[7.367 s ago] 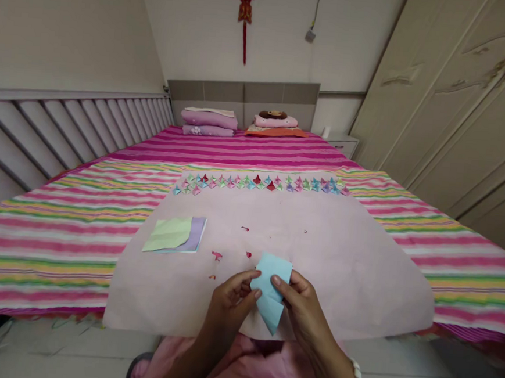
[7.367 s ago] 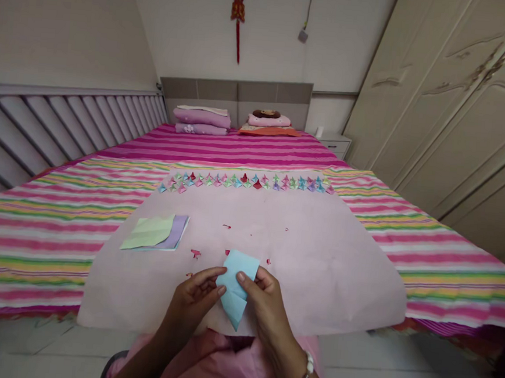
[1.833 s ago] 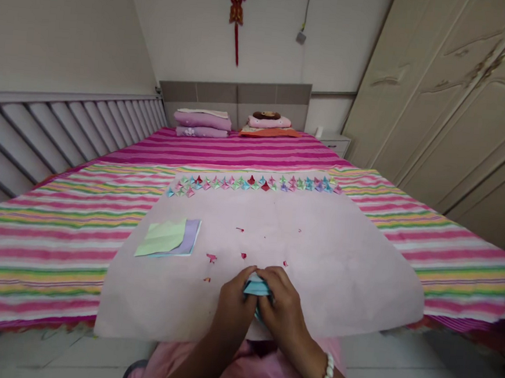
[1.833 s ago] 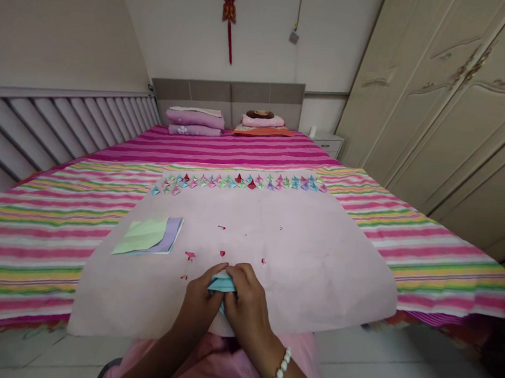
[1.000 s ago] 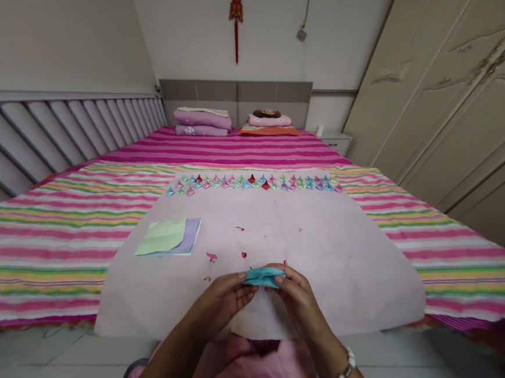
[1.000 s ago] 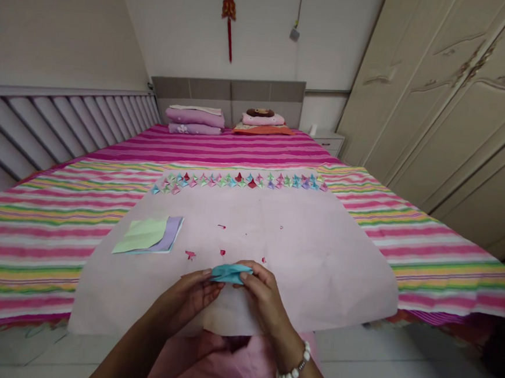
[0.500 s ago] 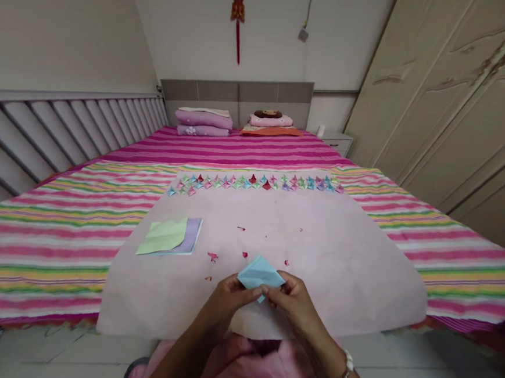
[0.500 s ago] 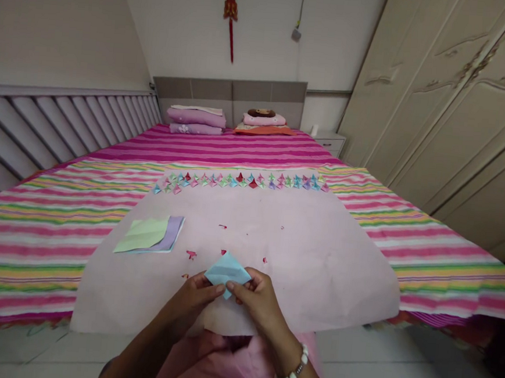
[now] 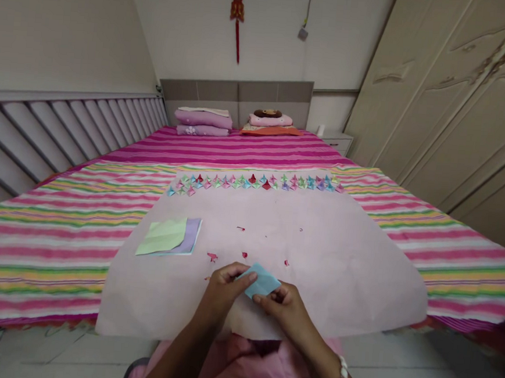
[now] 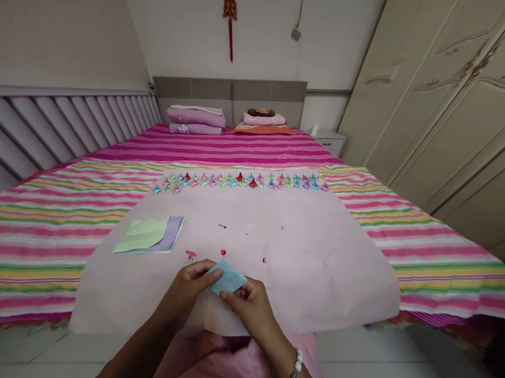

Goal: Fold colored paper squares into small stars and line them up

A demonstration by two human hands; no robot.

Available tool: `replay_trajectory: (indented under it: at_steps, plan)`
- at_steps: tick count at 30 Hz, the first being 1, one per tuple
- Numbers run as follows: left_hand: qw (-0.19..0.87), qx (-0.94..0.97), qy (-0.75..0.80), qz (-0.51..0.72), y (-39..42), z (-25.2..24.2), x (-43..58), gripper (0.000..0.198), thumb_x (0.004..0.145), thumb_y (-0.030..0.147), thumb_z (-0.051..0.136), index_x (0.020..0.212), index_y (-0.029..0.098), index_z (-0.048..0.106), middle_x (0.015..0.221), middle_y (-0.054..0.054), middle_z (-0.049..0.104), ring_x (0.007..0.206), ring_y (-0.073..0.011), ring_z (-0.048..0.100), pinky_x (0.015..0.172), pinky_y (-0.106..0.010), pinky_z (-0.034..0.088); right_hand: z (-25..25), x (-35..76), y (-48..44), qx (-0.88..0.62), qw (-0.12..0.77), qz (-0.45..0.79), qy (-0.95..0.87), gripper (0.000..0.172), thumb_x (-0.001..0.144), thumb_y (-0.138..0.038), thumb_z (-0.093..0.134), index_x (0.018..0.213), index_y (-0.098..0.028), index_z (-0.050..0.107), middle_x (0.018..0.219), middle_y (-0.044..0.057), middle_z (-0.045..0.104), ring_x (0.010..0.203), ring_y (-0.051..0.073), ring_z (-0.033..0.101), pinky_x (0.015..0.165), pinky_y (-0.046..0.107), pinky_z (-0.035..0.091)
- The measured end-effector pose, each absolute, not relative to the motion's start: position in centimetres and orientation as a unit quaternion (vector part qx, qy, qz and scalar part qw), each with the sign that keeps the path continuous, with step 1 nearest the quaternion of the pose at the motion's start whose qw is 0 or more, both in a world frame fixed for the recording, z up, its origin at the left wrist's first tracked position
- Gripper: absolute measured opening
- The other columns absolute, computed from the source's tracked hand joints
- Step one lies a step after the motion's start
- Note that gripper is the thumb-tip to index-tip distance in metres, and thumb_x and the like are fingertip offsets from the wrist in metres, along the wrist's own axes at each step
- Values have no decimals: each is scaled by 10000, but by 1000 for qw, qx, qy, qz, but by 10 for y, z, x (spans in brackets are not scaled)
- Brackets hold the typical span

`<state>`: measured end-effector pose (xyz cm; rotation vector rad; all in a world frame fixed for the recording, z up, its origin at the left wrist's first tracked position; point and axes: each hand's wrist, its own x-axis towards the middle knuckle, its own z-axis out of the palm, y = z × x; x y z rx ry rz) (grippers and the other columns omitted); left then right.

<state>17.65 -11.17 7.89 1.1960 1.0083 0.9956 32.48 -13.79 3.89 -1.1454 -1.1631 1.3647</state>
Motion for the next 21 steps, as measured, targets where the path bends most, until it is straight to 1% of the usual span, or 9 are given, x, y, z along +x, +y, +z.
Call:
replay_trajectory:
  at_steps: [2, 4, 5, 8, 12, 14, 16, 19, 21]
  plan:
    - [529, 565, 428, 467, -109, 79, 173, 374, 666, 265, 746, 1032, 216, 680, 1062, -59, 650, 998, -228, 572, 831, -303, 430, 39, 326, -138, -484, 499, 527, -488, 318, 660, -384, 704, 541, -175, 497, 455, -78, 357, 443, 75, 271, 450, 231, 192]
    - [466, 609, 402, 500, -109, 78, 170, 540, 621, 213, 784, 1133, 278, 626, 1321, -58, 497, 1216, -252, 441, 965, -328, 369, 39, 327, -138, -490, 516, 496, -498, 288, 672, -354, 694, 544, -172, 512, 470, -77, 336, 463, 82, 270, 462, 234, 203]
    - [445, 629, 384, 509, -109, 77, 169, 542, 615, 198, 789, 1125, 285, 629, 1384, -55, 428, 1276, -257, 376, 1014, -343, 330, 40, 328, -138, -488, 523, 485, -503, 270, 676, -339, 690, 547, -170, 523, 479, -73, 335, 474, 86, 274, 469, 236, 211]
    - [432, 661, 340, 510, -111, 73, 167, 426, 623, 189, 786, 1027, 265, 674, 1440, -61, 345, 1329, -271, 300, 1080, -387, 262, 43, 328, -138, -479, 532, 475, -512, 172, 687, -304, 672, 619, -164, 600, 504, -64, 355, 499, 98, 289, 487, 240, 229]
    - [459, 664, 344, 480, -113, 72, 167, 387, 626, 203, 784, 998, 253, 688, 1462, -71, 320, 1333, -289, 295, 1083, -425, 262, 49, 327, -140, -468, 529, 474, -526, 142, 689, -302, 669, 736, -168, 675, 527, -58, 373, 515, 103, 284, 491, 238, 232]
    - [480, 659, 349, 463, -113, 73, 167, 331, 632, 212, 778, 954, 242, 707, 1451, -75, 349, 1322, -294, 314, 1074, -423, 275, 50, 326, -141, -465, 525, 475, -532, 163, 690, -317, 674, 749, -165, 681, 520, -62, 361, 507, 97, 271, 483, 235, 222]
    - [505, 648, 355, 446, -113, 75, 167, 255, 649, 218, 761, 901, 225, 725, 1384, -83, 448, 1270, -287, 390, 1046, -397, 314, 50, 325, -142, -467, 515, 483, -532, 189, 698, -344, 674, 732, -158, 668, 508, -67, 341, 493, 90, 259, 471, 232, 209]
    - [559, 620, 371, 407, -113, 76, 169, 137, 701, 243, 710, 822, 184, 734, 1010, -81, 672, 966, -239, 593, 863, -336, 447, 49, 324, -143, -465, 504, 506, -524, 279, 685, -404, 689, 594, -164, 582, 484, -73, 322, 468, 80, 260, 451, 228, 202]
    - [584, 596, 386, 394, -113, 77, 170, 115, 721, 263, 687, 763, 163, 725, 752, -43, 680, 741, -198, 607, 708, -295, 469, 48, 324, -144, -456, 497, 525, -518, 340, 674, -451, 697, 557, -172, 540, 470, -70, 349, 452, 80, 291, 443, 226, 222]
